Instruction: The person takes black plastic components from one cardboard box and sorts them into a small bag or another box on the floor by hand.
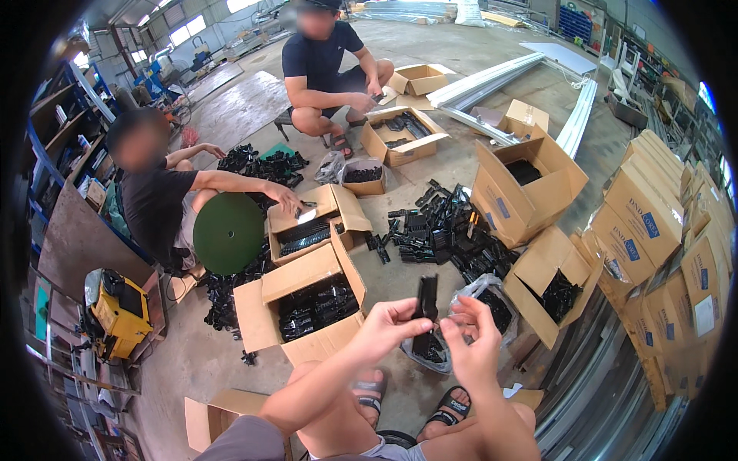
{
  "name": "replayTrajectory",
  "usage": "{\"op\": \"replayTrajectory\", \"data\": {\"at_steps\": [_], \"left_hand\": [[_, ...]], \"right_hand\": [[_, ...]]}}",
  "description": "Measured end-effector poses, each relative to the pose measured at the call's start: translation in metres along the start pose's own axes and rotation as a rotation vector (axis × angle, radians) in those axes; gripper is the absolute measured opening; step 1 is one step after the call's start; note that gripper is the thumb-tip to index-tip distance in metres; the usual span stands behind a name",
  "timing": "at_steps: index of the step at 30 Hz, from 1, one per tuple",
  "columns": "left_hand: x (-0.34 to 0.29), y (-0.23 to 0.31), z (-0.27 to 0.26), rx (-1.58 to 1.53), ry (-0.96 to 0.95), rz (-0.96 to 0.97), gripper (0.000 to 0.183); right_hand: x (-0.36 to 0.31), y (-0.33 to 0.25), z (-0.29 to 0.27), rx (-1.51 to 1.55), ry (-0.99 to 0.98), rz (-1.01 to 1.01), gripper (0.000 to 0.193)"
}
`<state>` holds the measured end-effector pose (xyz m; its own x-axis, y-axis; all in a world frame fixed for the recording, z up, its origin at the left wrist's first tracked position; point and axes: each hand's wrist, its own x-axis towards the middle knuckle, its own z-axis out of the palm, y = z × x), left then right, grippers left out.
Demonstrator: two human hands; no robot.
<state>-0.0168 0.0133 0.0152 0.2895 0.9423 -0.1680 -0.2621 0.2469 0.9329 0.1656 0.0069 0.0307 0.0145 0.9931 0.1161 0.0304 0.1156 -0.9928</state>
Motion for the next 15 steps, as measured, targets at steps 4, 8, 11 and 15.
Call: {"op": "replayTrajectory", "data": {"at_steps": [4, 8, 11, 15], "left_hand": [[-0.004, -0.013, 0.013, 0.422, 0.016, 0.073, 0.053], [-0.006, -0.002, 0.019, 0.615, -0.013, -0.022, 0.057], [-0.005, -0.018, 0.016, 0.571, -0.032, 0.122, 0.057], [-0.004, -0.013, 0.018, 0.562, -0.104, 0.031, 0.052]], "right_hand": [[0.010, 0.015, -0.015, 0.173, -0.153, 0.155, 0.044], [0.009, 0.018, -0.024, 0.219, -0.151, 0.185, 0.040], [0.008, 0.012, -0.028, 0.240, -0.178, 0.209, 0.036], [0.009, 0.014, -0.036, 0.222, -0.194, 0.255, 0.033]]}}
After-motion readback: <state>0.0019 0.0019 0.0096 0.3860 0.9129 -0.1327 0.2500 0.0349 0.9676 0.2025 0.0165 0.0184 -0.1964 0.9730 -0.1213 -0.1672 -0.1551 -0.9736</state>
